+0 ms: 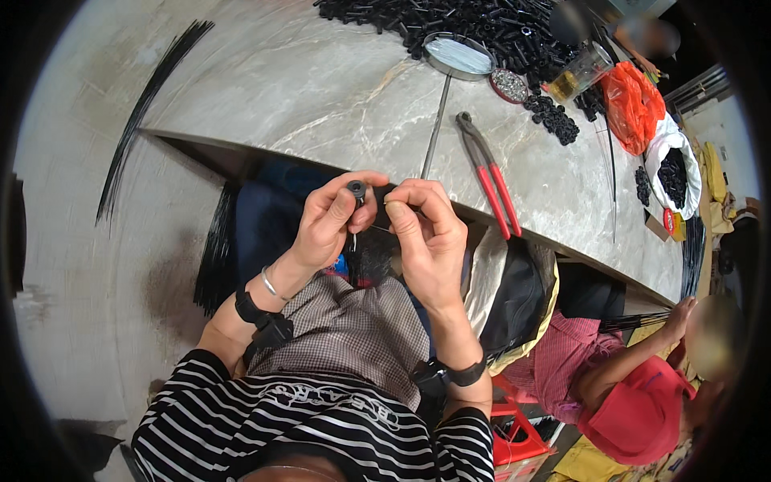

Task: Assembling black umbrella rib components and connectors using pliers.

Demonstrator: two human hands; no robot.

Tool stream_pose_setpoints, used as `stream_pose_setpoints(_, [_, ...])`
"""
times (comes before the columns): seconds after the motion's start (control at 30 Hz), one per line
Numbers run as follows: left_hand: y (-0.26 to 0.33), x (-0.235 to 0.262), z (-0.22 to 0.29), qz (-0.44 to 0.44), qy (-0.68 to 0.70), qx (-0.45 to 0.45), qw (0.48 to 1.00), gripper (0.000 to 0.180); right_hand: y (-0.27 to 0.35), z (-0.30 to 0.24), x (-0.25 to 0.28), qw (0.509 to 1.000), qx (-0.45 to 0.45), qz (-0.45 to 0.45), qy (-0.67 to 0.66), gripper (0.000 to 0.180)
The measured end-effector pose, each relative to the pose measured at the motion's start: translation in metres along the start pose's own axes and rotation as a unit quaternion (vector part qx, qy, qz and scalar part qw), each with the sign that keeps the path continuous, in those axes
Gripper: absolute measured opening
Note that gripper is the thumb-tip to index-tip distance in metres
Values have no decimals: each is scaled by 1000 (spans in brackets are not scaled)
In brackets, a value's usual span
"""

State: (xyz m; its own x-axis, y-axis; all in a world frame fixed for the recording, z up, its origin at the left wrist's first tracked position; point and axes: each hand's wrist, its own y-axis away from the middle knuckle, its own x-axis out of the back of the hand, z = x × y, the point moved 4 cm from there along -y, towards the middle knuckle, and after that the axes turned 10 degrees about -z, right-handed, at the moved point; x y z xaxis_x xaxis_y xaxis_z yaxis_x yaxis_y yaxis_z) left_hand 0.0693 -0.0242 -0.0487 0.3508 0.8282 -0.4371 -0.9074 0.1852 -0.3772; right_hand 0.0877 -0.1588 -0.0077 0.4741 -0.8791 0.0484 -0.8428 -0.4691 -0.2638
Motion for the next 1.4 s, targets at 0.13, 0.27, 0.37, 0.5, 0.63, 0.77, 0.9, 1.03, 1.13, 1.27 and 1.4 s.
stream_pose_setpoints(0.13, [18, -17, 5, 5, 30, -17, 999, 36, 22, -2, -20, 994, 6, 35, -102, 8])
stream_pose_setpoints(0.27, [31, -30, 9, 15, 12, -20, 1000, 43, 39, -13, -27, 992, 45, 64, -102, 8])
stream_pose_setpoints(0.37, [36, -35, 11, 24, 13, -28, 999, 42, 45, -15, -30, 990, 45, 68, -112, 8])
stream_pose_setpoints(0.5, [35, -44, 15, 26, 35, -45, 998, 38, 48, -17, -30, 991, 55, 67, -102, 9])
stream_pose_setpoints(0.63, [34, -46, 10, 37, 52, -44, 997, 33, 49, -16, -28, 989, 52, 72, -121, 10])
stream_pose_setpoints(0.77, [31, -45, 5, 44, 54, -33, 997, 32, 47, -10, -25, 987, 44, 78, -135, 10])
stream_pose_setpoints(0.9, [28, -41, -2, 39, 60, -22, 997, 40, 44, -5, -21, 987, 42, 82, -134, 10])
stream_pose_setpoints(1.03, [25, -38, -6, 33, 59, -32, 997, 39, 42, -1, -20, 985, 36, 95, -138, 10])
stream_pose_setpoints(1.13, [25, -35, -11, 41, 66, -16, 997, 38, 42, 0, -19, 991, 32, 106, -79, 9])
stream_pose_setpoints(1.27, [26, -34, -12, 40, 69, -21, 997, 37, 42, 2, -20, 991, 28, 106, -72, 9])
stream_pose_setpoints(1.4, [27, -32, -13, 31, 72, -23, 997, 37, 42, 3, -21, 992, 17, 100, -81, 8])
